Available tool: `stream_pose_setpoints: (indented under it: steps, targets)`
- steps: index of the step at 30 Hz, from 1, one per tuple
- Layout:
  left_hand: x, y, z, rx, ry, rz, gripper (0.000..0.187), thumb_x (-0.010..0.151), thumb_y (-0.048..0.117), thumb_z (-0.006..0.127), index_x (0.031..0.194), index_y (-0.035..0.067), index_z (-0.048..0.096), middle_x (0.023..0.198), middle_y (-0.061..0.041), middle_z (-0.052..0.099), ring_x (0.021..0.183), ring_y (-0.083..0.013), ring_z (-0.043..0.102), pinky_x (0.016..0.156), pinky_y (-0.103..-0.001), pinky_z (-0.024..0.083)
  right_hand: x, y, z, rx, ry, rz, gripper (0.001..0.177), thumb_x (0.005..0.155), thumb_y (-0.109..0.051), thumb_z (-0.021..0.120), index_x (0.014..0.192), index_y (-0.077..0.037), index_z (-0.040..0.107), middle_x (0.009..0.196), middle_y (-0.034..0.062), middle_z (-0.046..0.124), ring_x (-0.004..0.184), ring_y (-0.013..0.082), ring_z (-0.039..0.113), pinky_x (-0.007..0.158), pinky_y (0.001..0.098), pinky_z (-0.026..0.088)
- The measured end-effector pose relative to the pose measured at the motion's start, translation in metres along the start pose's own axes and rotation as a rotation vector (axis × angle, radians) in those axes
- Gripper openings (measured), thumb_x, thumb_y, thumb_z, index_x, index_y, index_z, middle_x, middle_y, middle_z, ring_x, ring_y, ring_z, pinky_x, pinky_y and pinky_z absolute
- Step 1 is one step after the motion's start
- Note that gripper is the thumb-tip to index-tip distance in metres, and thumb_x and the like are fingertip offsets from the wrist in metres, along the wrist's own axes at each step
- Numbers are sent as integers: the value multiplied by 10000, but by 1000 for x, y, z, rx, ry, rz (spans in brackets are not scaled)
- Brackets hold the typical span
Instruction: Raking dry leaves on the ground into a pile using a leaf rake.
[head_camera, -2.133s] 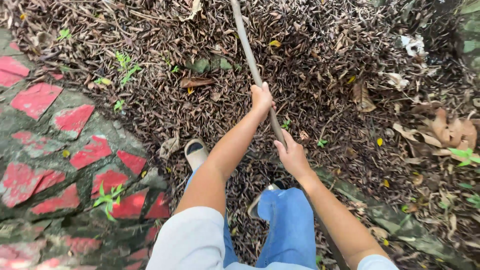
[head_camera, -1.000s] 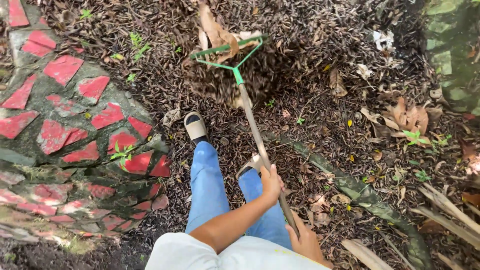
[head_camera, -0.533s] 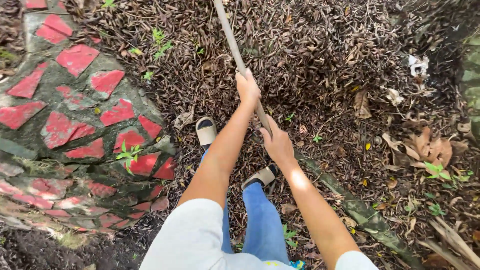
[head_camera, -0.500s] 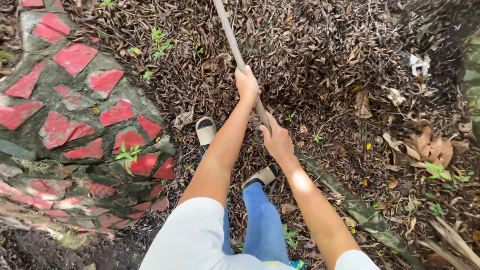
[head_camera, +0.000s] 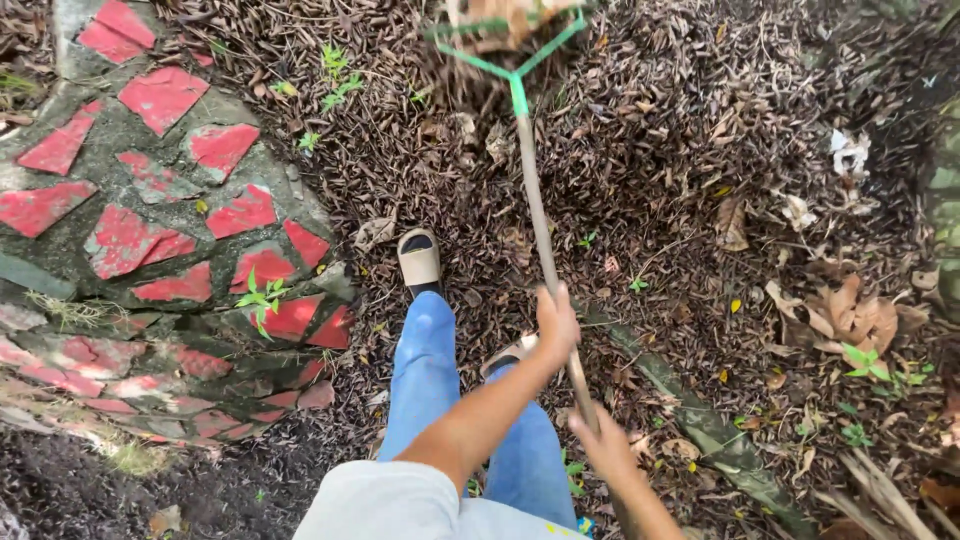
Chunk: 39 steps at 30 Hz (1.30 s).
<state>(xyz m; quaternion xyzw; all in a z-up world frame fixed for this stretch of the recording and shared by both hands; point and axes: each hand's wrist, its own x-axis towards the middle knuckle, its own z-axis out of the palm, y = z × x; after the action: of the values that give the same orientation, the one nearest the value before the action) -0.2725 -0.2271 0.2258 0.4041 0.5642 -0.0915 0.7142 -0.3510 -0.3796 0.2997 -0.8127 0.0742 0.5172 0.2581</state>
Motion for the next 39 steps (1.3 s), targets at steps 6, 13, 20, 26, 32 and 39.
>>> stream_pose_setpoints:
  steps: [6,13,20,26,32,39]
  targets:
    - [-55,-33,-12,-227,-104,-66,211,988,305,351,890,124,304,539,-15,292,361,-122,274,332,-274,289,-26,76,10,-180,-58,219,381,800,-477,555,937,-131,635,591,32,537,484,146,524,539,280,401]
    - [30,70,-65,-341,-52,245,220,975,293,367,841,145,274,562,2,286,374,-104,216,321,-283,268,47,-65,28,-243,-64,3,324,854,-449,490,980,-159,560,563,11,496,425,141,440,445,279,341]
    - [123,244,-152,-423,-23,310,224,967,316,371,855,157,260,583,-14,244,421,-119,180,372,-330,249,74,-197,41,-331,-7,-99,303,853,-416,515,865,-115,552,553,16,499,467,142,462,453,287,342]
    - [122,356,-195,-334,90,254,207,976,295,340,870,125,288,564,9,318,380,-90,291,322,-244,300,64,-308,46,-318,10,-121,261,868,-346,555,807,-95,518,546,26,436,460,135,378,439,290,307]
    - [133,467,-219,-209,148,244,217,954,298,328,899,88,326,675,-21,354,445,-106,339,350,-270,359,61,-427,34,-223,9,-208,240,856,-307,569,771,-86,529,605,39,499,586,145,448,557,292,360]
    - [311,524,-249,-96,154,341,585,950,282,304,1322,-143,151,1039,-317,482,526,-204,609,332,-260,494,151,-530,63,-113,21,-253,314,907,-343,521,794,-51,533,537,86,508,464,175,517,401,294,413]
